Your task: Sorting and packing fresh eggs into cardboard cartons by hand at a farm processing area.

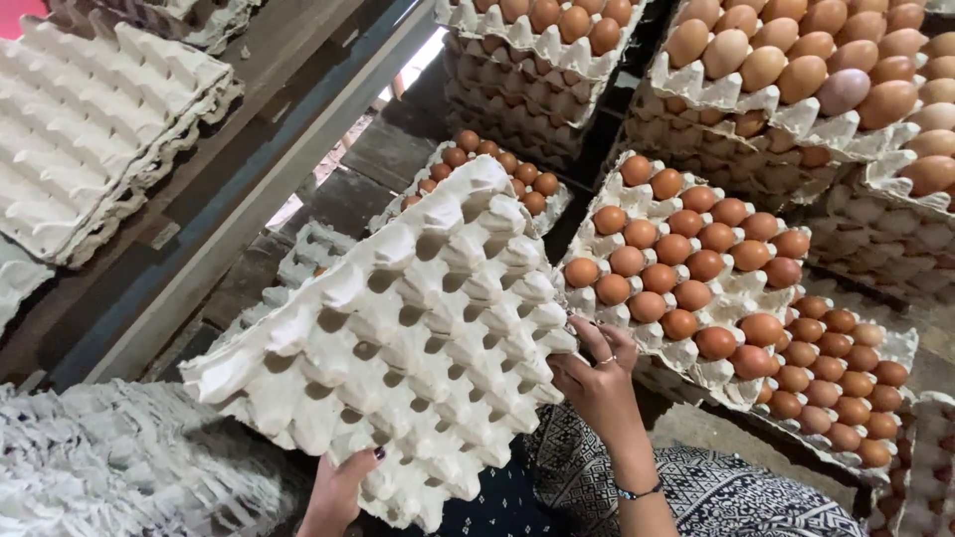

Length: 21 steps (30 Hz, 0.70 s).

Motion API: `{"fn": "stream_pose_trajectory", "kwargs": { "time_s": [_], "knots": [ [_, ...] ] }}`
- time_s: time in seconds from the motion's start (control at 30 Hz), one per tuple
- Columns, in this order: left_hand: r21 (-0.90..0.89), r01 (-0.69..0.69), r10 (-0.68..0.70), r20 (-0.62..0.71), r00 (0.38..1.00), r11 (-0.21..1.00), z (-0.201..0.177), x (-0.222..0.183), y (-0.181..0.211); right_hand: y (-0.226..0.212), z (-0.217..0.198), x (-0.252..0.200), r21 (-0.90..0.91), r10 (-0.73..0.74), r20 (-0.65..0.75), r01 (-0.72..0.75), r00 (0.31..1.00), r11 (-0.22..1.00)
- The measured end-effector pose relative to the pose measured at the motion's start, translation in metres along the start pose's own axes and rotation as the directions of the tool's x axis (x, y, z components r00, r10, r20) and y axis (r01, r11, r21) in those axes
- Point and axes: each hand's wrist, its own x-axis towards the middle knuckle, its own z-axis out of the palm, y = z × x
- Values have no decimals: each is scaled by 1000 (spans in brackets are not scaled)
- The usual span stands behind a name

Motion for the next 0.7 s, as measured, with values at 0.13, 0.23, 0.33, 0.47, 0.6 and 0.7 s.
{"fn": "stream_pose_trajectory", "kwargs": {
  "time_s": [0.13,0.23,0.33,0.47,0.6,0.7],
  "knots": [
    [157,-60,56,33,998,986,-10,-1,8,2,0,-7,49,-35,-28,37,999,998],
    [284,-20,20,4,1000,959,-15,-4,18,6,4,-12,78,-35,-13,36,999,996],
    [470,-61,47,40,998,881,-9,-9,36,6,4,-13,123,-1,11,-1,1000,992],
    [302,-183,149,135,980,936,5,-6,47,7,5,-14,131,38,14,-39,999,991],
    [166,-95,83,74,994,982,0,7,34,3,-3,-7,97,19,61,-25,998,995],
    [142,53,-39,-101,994,988,9,5,40,5,0,-7,102,26,106,-37,994,994]
  ]
}}
